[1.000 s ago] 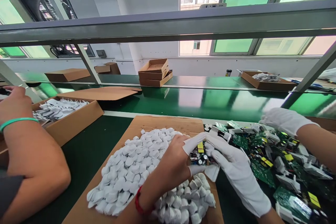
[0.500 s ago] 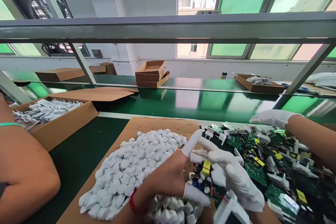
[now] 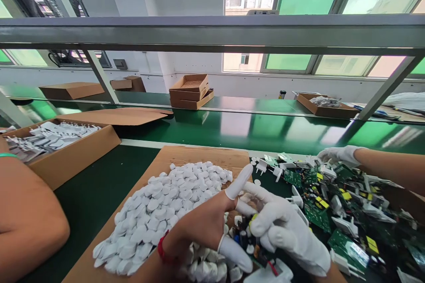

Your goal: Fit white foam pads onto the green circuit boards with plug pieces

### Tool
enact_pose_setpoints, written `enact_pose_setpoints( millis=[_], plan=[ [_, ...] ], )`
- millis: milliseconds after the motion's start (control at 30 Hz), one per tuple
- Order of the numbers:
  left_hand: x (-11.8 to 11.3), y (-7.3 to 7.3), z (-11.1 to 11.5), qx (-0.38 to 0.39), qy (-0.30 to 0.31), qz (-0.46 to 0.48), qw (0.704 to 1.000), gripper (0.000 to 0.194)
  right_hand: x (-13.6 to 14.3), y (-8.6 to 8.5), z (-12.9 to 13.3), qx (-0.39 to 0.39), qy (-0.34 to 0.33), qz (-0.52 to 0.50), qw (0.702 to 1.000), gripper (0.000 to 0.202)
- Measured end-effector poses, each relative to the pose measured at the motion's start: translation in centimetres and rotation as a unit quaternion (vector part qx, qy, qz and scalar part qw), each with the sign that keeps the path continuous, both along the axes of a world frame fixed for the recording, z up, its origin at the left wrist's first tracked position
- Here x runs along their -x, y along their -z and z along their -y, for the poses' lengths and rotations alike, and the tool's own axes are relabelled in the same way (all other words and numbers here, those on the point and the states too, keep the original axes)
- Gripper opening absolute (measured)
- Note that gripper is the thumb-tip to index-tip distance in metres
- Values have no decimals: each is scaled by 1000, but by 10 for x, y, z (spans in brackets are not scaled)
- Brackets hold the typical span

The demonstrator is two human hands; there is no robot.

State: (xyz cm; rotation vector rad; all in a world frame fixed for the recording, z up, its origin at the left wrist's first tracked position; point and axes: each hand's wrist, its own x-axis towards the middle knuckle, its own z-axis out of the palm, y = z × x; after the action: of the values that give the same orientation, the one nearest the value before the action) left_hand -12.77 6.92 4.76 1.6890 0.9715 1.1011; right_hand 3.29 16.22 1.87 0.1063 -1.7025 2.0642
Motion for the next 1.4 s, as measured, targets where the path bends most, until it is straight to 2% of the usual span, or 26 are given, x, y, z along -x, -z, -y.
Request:
enact_pose_setpoints(
  millis=[167, 233, 367, 500, 567, 633, 700, 800, 967, 1100, 1233, 1400],
  plan=[
    [2, 3, -2, 29, 12, 1, 999, 69, 6, 1, -6, -7, -40, -43, 998, 36],
    [2, 7, -2, 48, 16, 12, 999, 82, 8, 2, -7, 0, -44, -52, 998, 33],
    [3, 19, -1, 76, 8, 84, 994, 121, 9, 2, -4, 17, -41, -54, 998, 27],
    [5, 24, 0, 112, -10, 161, 981, 135, 5, 6, -3, 44, -8, -18, 999, 46],
    [5, 25, 0, 124, -5, 180, 976, 137, 2, 8, -4, 52, -8, 20, 998, 58],
    [4, 26, 0, 123, 10, 192, 974, 140, 0, 8, -7, 14, -10, 25, 1000, 62],
    [2, 28, -1, 112, 16, 208, 972, 140, 0, 6, -8, -23, -15, -4, 1000, 51],
    [-1, 30, -2, 109, 26, 212, 971, 135, 2, 3, -7, -21, -13, -43, 999, 36],
    [-3, 31, -2, 125, 19, 160, 979, 122, 6, 4, -2, -1, 21, -57, 998, 29],
    [-2, 29, -1, 132, 0, 156, 979, 131, 8, 10, 2, 36, 20, -57, 998, 26],
    [4, 24, -2, 115, 31, 139, 983, 142, 11, 16, 3, 59, -26, 39, 997, 40],
    [8, 23, -6, 188, 37, 128, 973, 131, 24, 19, 2, 58, -132, 71, 987, 63]
  ],
)
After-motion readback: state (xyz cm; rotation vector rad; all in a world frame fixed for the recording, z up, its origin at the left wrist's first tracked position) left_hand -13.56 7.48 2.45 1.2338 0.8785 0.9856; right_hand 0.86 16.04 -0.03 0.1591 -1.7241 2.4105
